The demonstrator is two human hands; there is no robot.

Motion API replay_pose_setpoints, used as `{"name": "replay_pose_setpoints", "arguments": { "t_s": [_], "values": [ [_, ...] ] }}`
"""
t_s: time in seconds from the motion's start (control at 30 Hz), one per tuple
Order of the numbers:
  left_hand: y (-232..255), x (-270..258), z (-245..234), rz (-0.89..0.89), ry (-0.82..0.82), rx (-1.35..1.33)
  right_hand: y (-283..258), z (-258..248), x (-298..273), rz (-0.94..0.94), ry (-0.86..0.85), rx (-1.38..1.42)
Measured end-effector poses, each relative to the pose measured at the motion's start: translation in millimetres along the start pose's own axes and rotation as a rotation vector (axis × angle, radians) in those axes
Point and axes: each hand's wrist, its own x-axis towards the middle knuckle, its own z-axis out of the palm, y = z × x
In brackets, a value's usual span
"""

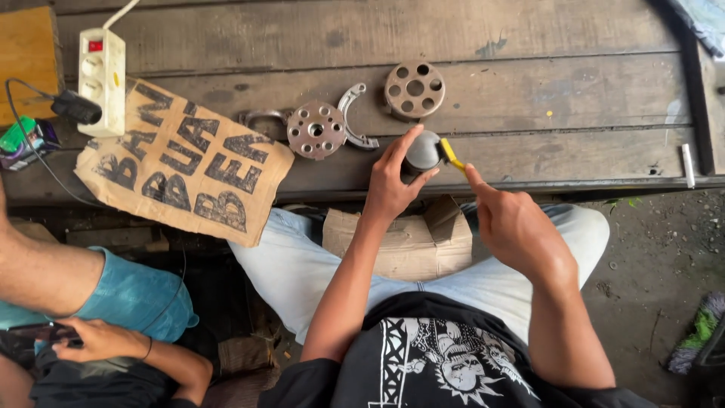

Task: The person sits at a wooden workbench and uses a yellow-handled tool to scrape the surface of a cylindrical metal object. The person holds the object with their left hand and scrapes with their right hand, rotating the object to access different areas. Other metal parts, a power strip, and a water bottle are visible on the table.

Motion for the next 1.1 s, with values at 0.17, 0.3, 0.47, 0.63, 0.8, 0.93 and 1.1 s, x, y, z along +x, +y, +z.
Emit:
{"name": "replay_pose_setpoints", "arguments": {
  "t_s": [0.17,0.3,0.47,0.63,0.8,0.93,1.1],
  "values": [
    [-1,0,1,-0.029,0.002,-0.004,-24,-6,7,0.007,-0.01,0.06],
    [4,3,0,-0.026,0.01,-0.011,-22,-10,-11,0.102,-0.076,-0.004],
    [7,2,-1,-0.029,0.009,-0.017,-24,-2,11,0.052,-0.011,-0.001],
    [8,2,-2,-0.047,0.024,-0.018,-21,-1,1,0.146,-0.065,0.031],
    [14,7,-5,-0.058,0.001,-0.016,-38,-8,6,0.081,-0.051,-0.021],
    [10,5,-2,-0.089,0.016,-0.017,-29,-3,-2,0.141,-0.085,0.007],
    [10,5,-2,-0.112,0.007,-0.026,-38,-8,6,0.047,-0.054,0.034]
  ]
}}
